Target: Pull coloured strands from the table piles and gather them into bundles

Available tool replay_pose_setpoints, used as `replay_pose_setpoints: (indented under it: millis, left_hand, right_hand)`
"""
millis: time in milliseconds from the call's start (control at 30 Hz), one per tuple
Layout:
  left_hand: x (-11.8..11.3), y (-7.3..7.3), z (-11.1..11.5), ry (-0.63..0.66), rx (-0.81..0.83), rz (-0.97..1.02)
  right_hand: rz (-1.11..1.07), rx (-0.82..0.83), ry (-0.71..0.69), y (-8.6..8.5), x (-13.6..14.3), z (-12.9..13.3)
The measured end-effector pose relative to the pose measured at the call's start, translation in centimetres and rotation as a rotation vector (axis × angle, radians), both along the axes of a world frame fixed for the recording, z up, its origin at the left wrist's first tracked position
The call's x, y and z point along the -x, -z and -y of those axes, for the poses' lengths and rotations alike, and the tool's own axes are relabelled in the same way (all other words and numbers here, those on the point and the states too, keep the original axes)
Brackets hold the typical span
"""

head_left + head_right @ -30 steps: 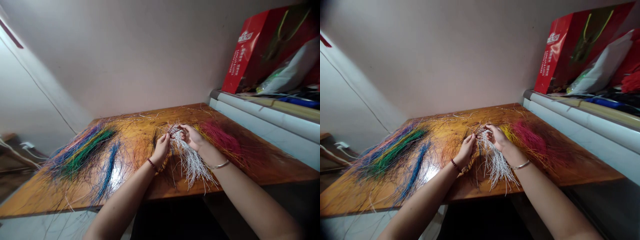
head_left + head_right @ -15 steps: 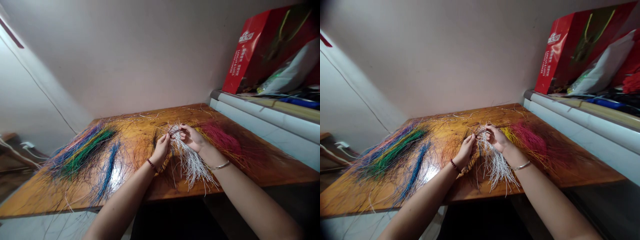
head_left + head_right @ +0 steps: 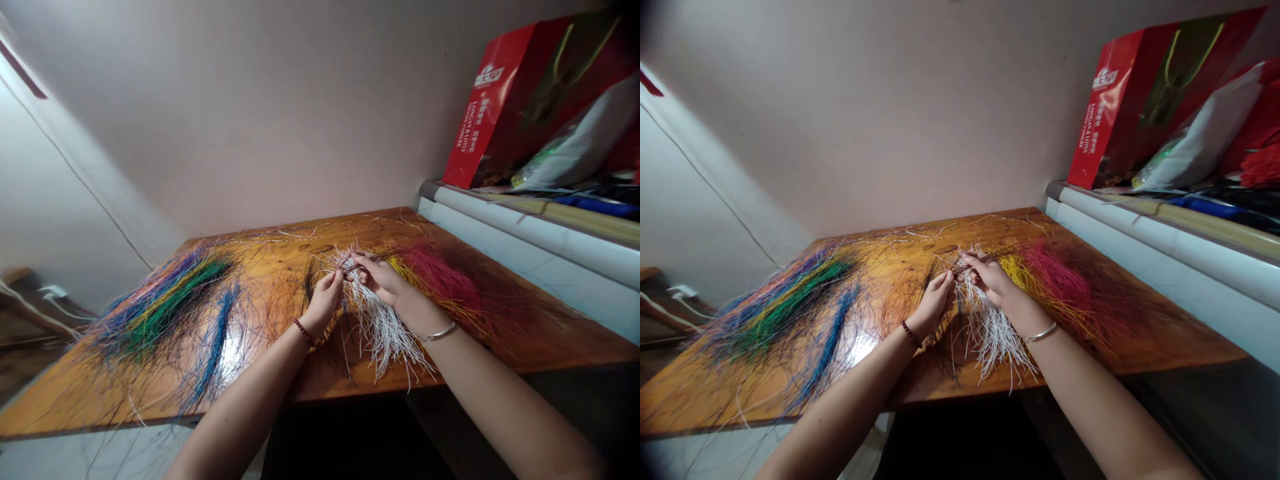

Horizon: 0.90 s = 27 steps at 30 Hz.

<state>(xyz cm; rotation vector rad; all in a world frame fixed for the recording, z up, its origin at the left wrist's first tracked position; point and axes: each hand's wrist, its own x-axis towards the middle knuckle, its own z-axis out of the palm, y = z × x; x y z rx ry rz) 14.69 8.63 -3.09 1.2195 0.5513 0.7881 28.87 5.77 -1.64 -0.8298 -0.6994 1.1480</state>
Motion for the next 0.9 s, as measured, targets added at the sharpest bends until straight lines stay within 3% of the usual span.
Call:
replay_pose_setpoints:
  millis: [533, 733, 900]
  left_hand:
    - [0.2, 0.1, -0.4, 0.045, 0.059, 0.072]
    - [0.2, 0.0, -0.3, 0.053, 0.046, 0.06]
    - [0.1, 0.0, -0.1, 0.043, 0.051, 0.036]
  right_hand:
    - [-0.129, -0.002, 0.001, -0.6, 0.0, 0.2]
    - [-0.27, -0.026, -0.152, -1.1, -0.1, 0.5]
    - [-0.239, -0.003, -0.163, -0.7, -0.2, 0.3]
